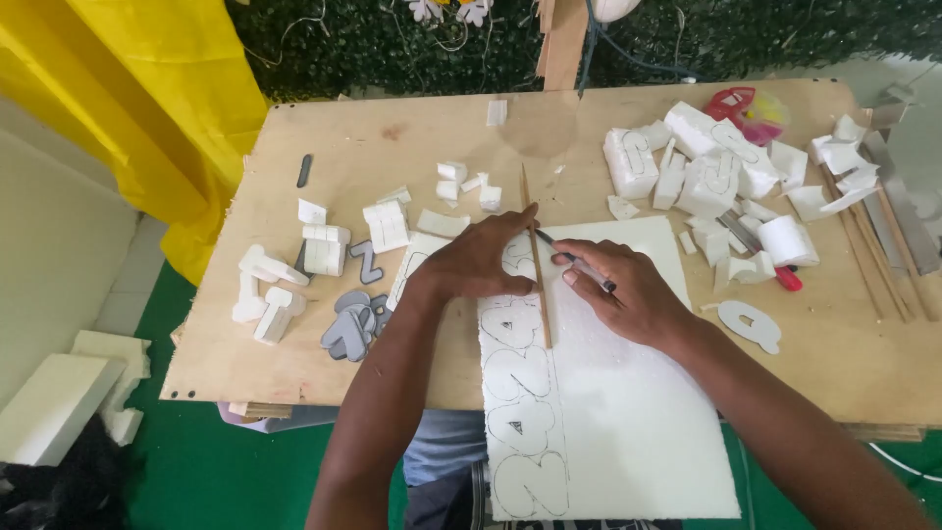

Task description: Tracing the outlines of numbers and shapes onto a foam board using a pen.

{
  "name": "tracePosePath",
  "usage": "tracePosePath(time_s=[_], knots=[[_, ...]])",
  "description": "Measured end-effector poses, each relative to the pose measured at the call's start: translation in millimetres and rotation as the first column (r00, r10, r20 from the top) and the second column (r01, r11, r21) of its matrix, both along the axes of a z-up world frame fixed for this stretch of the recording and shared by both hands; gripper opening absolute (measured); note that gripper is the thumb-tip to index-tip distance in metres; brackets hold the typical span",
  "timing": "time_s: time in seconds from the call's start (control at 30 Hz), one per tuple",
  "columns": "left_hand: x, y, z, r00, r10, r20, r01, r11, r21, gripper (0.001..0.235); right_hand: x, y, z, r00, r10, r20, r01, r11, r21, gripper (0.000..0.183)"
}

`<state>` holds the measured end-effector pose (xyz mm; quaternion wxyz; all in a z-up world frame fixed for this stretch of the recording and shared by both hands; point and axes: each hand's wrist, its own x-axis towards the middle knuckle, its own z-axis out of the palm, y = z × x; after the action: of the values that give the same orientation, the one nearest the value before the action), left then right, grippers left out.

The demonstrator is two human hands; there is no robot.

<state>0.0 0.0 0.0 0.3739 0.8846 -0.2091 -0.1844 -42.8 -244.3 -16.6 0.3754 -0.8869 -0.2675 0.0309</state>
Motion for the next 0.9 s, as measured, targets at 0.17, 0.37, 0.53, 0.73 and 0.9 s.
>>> tracePosePath(time_s=[0.17, 0.37, 0.53, 0.73, 0.9], knots=[[-1.3, -0.4, 1.9, 1.000, 0.013, -0.019, -0.013, 1.000, 0.002, 0.105, -2.2, -0.3, 8.2, 1.000, 0.022, -0.019, -0.021, 0.999, 0.036, 0.043], [-1.8, -0.1, 1.5, 1.000, 0.009, -0.013, -0.009, 1.000, 0.002, 0.104, -13.6, -4.3, 13.2, 0.999, 0.045, -0.020, -0.044, 0.998, 0.053, 0.040], [-1.6, -0.7, -0.7, 1.000, 0.018, -0.010, -0.018, 1.000, 0.010, 0.106, -30.4, -12.1, 18.1, 0.993, 0.117, 0.002, -0.116, 0.986, 0.119, 0.037], [-2.8, -1.8, 4.5, 1.000, 0.010, -0.011, -0.009, 0.999, 0.034, 0.106, -59.6, -31.7, 16.2, 0.990, 0.137, 0.044, -0.143, 0.970, 0.196, 0.036], [1.7, 0.7, 2.7, 0.997, -0.061, -0.047, 0.064, 0.996, 0.064, 0.112, -89.4, -54.1, -4.3, 0.999, -0.023, -0.035, 0.030, 0.978, 0.207, 0.042]])
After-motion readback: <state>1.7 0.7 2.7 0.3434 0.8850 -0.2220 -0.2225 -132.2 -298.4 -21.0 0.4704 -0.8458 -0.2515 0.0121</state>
